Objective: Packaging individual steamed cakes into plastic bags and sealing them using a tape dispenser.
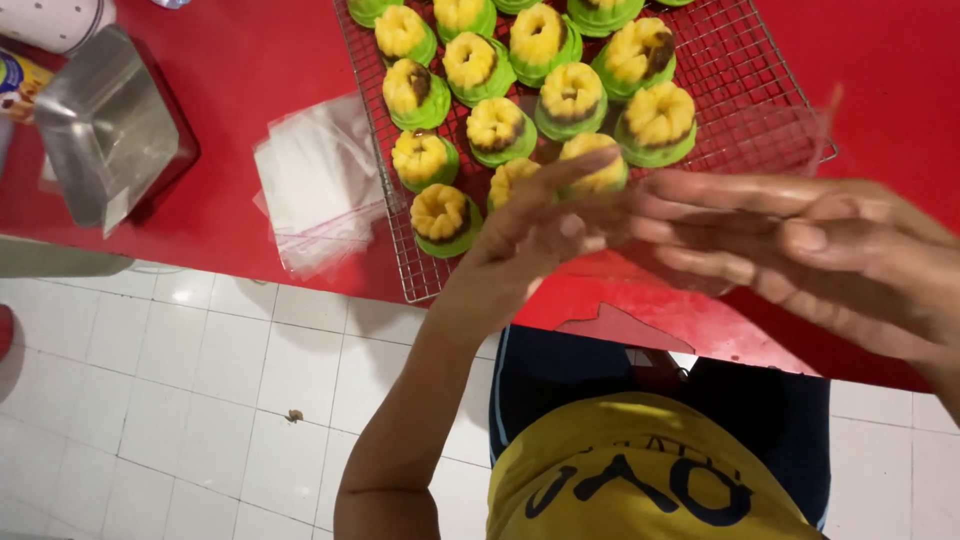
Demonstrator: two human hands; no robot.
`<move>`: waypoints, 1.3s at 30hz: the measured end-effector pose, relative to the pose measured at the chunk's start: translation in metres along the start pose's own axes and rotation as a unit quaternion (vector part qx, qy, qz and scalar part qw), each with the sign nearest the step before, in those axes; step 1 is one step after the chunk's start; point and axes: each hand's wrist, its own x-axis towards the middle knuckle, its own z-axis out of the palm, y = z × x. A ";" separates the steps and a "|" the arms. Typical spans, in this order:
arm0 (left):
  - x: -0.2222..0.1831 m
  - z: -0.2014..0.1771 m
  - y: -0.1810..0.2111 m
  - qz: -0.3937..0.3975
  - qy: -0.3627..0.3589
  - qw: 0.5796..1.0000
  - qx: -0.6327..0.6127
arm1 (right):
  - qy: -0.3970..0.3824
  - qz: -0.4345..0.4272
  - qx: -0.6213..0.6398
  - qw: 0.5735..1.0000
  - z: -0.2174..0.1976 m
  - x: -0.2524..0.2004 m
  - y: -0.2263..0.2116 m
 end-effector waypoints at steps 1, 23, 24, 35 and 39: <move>0.000 -0.002 -0.003 -0.005 -0.016 0.999 0.036 | -0.035 0.004 0.027 0.999 0.001 0.005 0.000; -0.002 0.015 0.008 0.047 0.279 0.930 0.235 | -0.203 -0.061 -0.146 0.966 0.035 0.050 0.000; -0.001 0.017 0.008 0.063 0.302 0.920 0.242 | -0.196 -0.063 -0.158 0.966 0.034 0.053 -0.001; 0.010 0.029 0.030 0.049 0.364 0.924 0.108 | -0.244 -0.116 -0.182 0.946 0.051 0.074 -0.036; 0.016 0.032 0.024 0.094 0.339 0.930 -0.104 | -0.243 -0.146 -0.253 0.925 0.047 0.082 -0.026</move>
